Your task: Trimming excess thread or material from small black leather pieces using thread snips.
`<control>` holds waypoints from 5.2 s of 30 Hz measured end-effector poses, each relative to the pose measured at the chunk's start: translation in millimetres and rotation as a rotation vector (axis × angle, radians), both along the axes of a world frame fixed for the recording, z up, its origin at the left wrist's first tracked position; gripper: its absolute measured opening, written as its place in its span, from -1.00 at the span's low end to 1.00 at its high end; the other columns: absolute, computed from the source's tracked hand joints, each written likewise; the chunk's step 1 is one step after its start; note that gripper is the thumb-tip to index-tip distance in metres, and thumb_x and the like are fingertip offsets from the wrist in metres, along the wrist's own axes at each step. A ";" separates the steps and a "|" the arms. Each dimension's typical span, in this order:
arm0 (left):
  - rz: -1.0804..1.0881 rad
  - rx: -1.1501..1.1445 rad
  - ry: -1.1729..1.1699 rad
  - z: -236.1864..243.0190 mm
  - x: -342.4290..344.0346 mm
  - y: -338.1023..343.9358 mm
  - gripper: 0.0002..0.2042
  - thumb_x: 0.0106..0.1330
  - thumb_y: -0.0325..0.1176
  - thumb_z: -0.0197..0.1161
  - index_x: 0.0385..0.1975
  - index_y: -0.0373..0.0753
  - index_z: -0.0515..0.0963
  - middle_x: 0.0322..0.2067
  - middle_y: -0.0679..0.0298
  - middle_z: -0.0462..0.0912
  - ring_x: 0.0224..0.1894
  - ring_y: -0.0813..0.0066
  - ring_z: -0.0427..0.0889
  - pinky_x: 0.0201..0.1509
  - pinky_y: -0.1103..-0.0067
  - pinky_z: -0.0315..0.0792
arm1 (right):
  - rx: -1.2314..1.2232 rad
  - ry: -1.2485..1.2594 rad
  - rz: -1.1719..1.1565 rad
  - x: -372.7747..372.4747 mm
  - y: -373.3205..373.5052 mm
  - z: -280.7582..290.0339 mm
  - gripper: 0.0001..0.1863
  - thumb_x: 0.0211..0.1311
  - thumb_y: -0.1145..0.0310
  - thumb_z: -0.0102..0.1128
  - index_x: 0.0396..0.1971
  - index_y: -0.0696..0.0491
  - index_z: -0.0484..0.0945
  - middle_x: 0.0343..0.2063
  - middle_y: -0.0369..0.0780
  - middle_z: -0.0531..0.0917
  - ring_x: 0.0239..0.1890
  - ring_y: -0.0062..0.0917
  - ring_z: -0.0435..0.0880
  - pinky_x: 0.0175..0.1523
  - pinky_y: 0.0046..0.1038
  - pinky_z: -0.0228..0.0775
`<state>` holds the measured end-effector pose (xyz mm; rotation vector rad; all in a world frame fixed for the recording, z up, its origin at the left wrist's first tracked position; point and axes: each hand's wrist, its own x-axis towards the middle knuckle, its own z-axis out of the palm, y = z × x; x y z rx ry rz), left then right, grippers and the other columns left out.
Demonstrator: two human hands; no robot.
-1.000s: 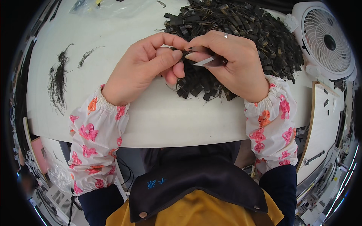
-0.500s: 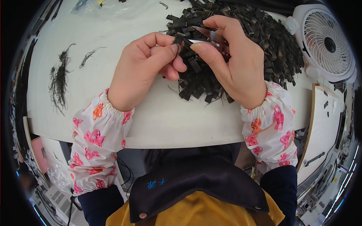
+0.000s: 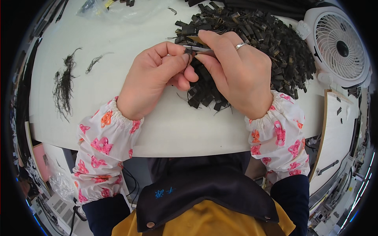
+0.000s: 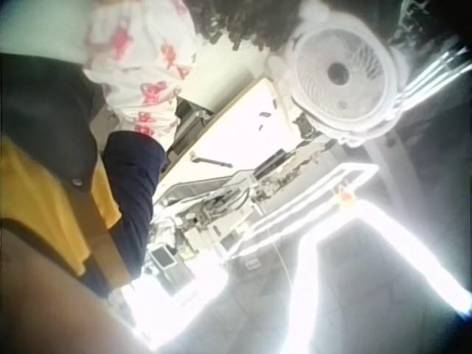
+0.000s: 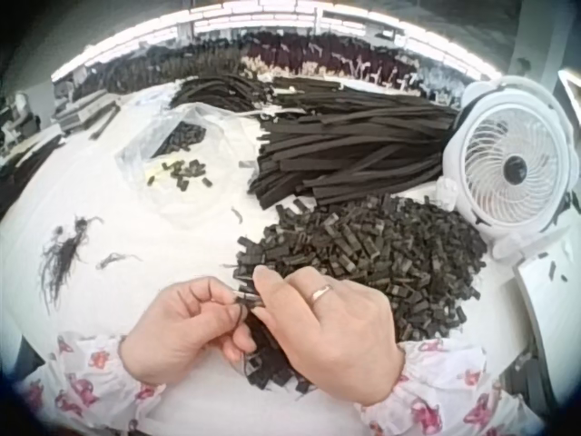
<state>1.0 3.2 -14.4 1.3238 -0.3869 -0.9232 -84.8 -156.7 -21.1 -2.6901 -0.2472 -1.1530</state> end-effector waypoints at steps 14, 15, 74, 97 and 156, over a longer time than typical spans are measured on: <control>0.349 0.110 -0.868 16.7 79.3 4.0 -0.83 0.26 -0.41 0.16 -0.22 -0.34 0.51 -0.50 0.35 0.58 -0.60 0.76 0.43 -0.52 0.77 0.29 | 0.360 0.080 0.019 -6.6 -5.7 5.5 -0.71 0.03 0.47 0.33 -0.22 0.14 0.51 -0.48 -0.28 0.59 -0.57 -0.70 0.47 -0.46 -0.69 0.36; 0.505 0.177 -1.112 17.4 87.3 4.7 -0.77 0.28 -0.39 0.15 -0.13 -0.35 0.51 -0.46 0.36 0.57 -0.56 0.77 0.42 -0.49 0.76 0.30 | 0.416 0.108 0.030 -8.8 -4.8 5.9 -0.70 0.02 0.46 0.34 -0.22 0.15 0.51 -0.48 -0.29 0.58 -0.56 -0.72 0.44 -0.45 -0.72 0.35; 0.048 -0.044 -0.254 0.0 -0.4 -2.9 -0.85 0.32 -0.41 0.09 -0.25 -0.37 0.42 -0.50 0.20 0.63 -0.50 0.59 0.60 -0.41 0.72 0.47 | 0.351 0.123 0.034 -11.6 -6.4 8.3 -0.63 -0.02 0.40 0.38 -0.17 0.11 0.51 -0.56 -0.30 0.53 -0.59 -0.67 0.48 -0.48 -0.65 0.35; 0.042 -0.028 -0.209 1.0 -6.4 -2.8 -0.87 0.34 -0.41 0.04 -0.25 -0.33 0.40 -0.48 0.21 0.62 -0.51 0.59 0.59 -0.39 0.72 0.47 | 0.121 -0.007 0.049 -4.1 -6.4 -0.5 -0.72 -0.15 0.35 0.32 -0.36 0.00 0.49 -0.64 -0.33 0.41 -0.64 -0.47 0.51 -0.59 -0.47 0.33; -0.011 -0.051 -0.116 0.0 -8.0 -6.1 -0.85 0.39 -0.34 -0.04 -0.29 -0.26 0.43 -0.49 0.33 0.58 -0.51 0.69 0.53 -0.38 0.76 0.41 | 0.044 -0.021 0.056 -1.3 -6.6 -1.8 -0.67 -0.10 0.48 0.35 -0.24 0.06 0.55 -0.54 -0.26 0.58 -0.61 -0.47 0.56 -0.54 -0.52 0.36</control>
